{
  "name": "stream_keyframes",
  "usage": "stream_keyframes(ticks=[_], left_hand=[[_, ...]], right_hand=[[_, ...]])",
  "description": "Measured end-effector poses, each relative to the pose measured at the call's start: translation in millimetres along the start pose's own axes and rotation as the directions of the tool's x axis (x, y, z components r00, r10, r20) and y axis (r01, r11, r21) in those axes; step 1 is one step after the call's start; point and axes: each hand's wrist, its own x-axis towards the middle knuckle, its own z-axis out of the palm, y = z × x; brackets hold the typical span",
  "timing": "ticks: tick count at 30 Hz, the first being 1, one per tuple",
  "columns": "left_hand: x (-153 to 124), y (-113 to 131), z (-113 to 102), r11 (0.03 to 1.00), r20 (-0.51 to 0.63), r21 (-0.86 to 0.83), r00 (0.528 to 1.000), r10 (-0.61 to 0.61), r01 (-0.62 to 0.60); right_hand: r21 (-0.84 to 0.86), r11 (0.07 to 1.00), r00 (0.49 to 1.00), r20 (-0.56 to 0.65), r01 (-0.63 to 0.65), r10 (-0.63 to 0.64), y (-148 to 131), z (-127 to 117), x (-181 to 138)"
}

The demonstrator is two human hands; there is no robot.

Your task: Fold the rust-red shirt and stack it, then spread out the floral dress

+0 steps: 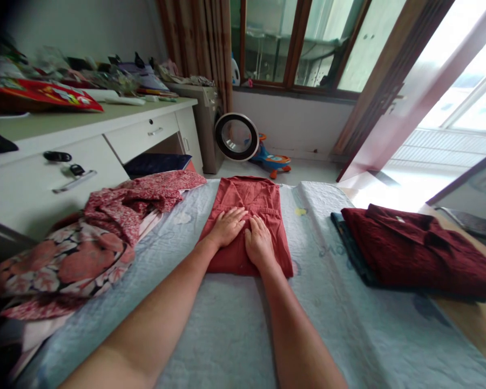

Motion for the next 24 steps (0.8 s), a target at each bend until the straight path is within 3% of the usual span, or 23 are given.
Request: stream_keyframes(ticks=[6, 14, 20, 22, 24], left_hand=[[-3, 6, -2, 0.999, 0.006, -0.023, 1.000, -0.029, 0.029], [-5, 10, -7, 0.998, 0.009, -0.040, 0.999, -0.042, 0.042], [-6, 13, -8, 1.000, -0.028, 0.003, 0.999, -0.021, 0.021], [-6, 20, -10, 0.999, -0.072, 0.034, 0.997, -0.006, 0.009], [-6, 28, -13, 0.998, -0.121, 0.060, 0.992, 0.032, -0.025]], right_hand=[[-0.190, 0.976, 0.977, 0.163, -0.108, 0.139, 14, -17, -2], [-0.314, 0.912, 0.918, 0.206, -0.265, 0.338, 21, -31, -1], [-0.348, 0.859, 0.890, 0.126, -0.374, 0.439, 25, -34, -1], [-0.359, 0.855, 0.908, 0.048, -0.374, 0.417, 22, -35, -2], [-0.353, 0.885, 0.948, -0.022, -0.304, 0.317, 17, -34, -2]])
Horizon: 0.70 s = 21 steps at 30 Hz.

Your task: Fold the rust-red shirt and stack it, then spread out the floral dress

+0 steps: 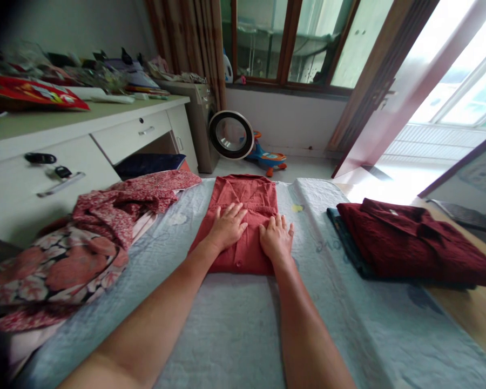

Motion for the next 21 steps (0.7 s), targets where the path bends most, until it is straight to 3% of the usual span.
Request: stream_keyframes(ticks=[3, 5, 11, 21], left_hand=[[0, 12, -2, 0.998, -0.008, -0.021, 0.999, 0.052, -0.053], [0, 17, 1, 0.998, 0.030, -0.052, 0.999, 0.041, -0.039], [-5, 17, 11, 0.999, 0.073, -0.036, 0.997, 0.000, 0.003], [-5, 17, 15, 1.000, 0.070, -0.022, 0.997, -0.018, 0.019]], right_hand=[[0.080, 0.977, 0.979, -0.078, 0.197, -0.190, -8, 3, -1], [0.132, 0.956, 0.966, -0.040, 0.260, -0.257, -11, 7, -1], [0.117, 0.977, 0.974, 0.120, 0.178, -0.192, -8, 15, 0], [0.112, 0.988, 0.976, 0.177, 0.105, -0.124, 4, 13, 7]])
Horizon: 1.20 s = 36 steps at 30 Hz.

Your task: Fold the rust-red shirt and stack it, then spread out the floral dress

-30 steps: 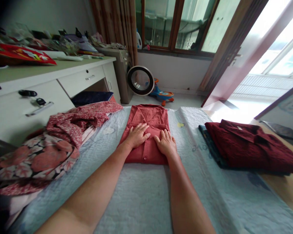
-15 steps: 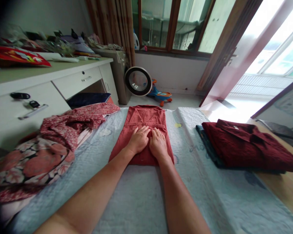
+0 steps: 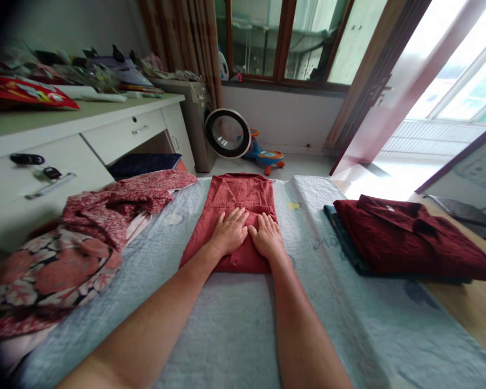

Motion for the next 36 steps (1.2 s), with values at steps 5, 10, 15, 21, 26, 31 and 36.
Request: stream_keyframes(ticks=[5, 10, 15, 21, 26, 31, 36], left_hand=[[0, -2, 4, 1.000, -0.015, -0.004, 1.000, 0.004, -0.004], [0, -2, 4, 1.000, -0.014, -0.004, 1.000, 0.001, -0.001], [0, -2, 5, 1.000, -0.024, -0.005, 1.000, 0.002, -0.002], [1, -1, 5, 1.000, -0.010, -0.016, 1.000, 0.002, -0.002], [1, -1, 2, 1.000, 0.018, -0.023, 1.000, -0.005, 0.006], [1, -2, 2, 1.000, 0.022, -0.018, 1.000, 0.000, 0.001], [1, -4, 1, 1.000, 0.037, -0.022, 0.999, 0.012, -0.011]], right_hand=[[0.000, 0.999, 0.999, 0.003, -0.039, 0.039, 6, -1, 1], [0.001, 0.998, 0.998, -0.006, -0.066, 0.066, 7, -5, 0], [0.026, 0.996, 0.996, -0.007, -0.086, 0.086, 9, -6, 1], [0.002, 0.976, 0.975, -0.048, -0.218, 0.218, 15, -9, 0], [0.044, 0.997, 0.936, -0.344, -0.060, 0.071, -3, -18, -3], [0.271, 0.947, 0.914, -0.403, 0.175, -0.054, -21, -10, 0], [0.427, 0.880, 0.952, -0.296, 0.209, -0.082, -11, 11, 6]])
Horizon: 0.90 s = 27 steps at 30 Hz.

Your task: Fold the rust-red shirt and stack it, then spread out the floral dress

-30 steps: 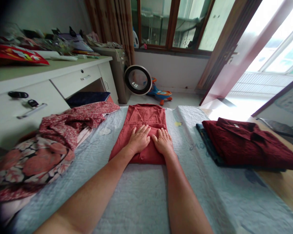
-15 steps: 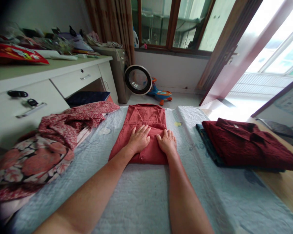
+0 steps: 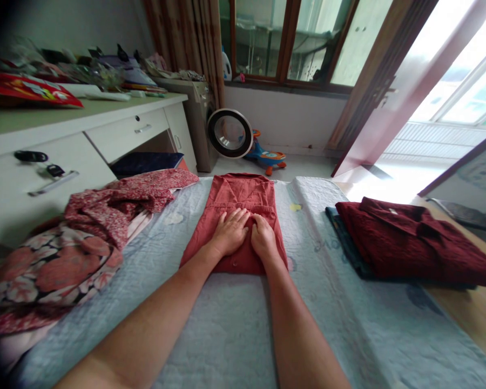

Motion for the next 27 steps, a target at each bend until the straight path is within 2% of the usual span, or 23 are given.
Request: stream_keyframes(ticks=[3, 6, 11, 13, 16, 21, 27], left_hand=[[0, -1, 0, 1.000, -0.014, -0.013, 1.000, 0.001, -0.002], [0, -2, -1, 0.999, -0.075, -0.026, 0.997, -0.023, 0.021], [0, -2, 0, 0.987, -0.153, -0.050, 0.975, -0.160, 0.155], [2, -3, 0, 0.974, -0.128, -0.062, 0.966, -0.226, 0.219], [5, -7, -2, 0.957, -0.032, -0.092, 0.960, -0.278, 0.274], [4, -24, -13, 0.975, 0.128, -0.076, 0.972, -0.197, 0.208], [1, -44, -18, 0.974, 0.167, -0.023, 0.962, -0.217, 0.223]], right_hand=[[0.020, 0.999, 0.999, -0.016, 0.043, -0.042, 9, 4, 1], [-0.049, 0.997, 0.998, 0.004, 0.056, -0.056, 10, 6, 3], [-0.182, 0.983, 0.999, 0.032, 0.036, -0.031, 4, 6, 2], [-0.204, 0.978, 0.999, 0.048, 0.035, -0.026, 1, 5, 1], [-0.224, 0.974, 0.998, 0.063, 0.031, -0.018, -2, 3, 0], [-0.234, 0.972, 0.997, 0.077, 0.021, -0.003, -4, 2, -1], [-0.246, 0.969, 0.997, 0.078, 0.010, 0.010, -6, 1, -1]])
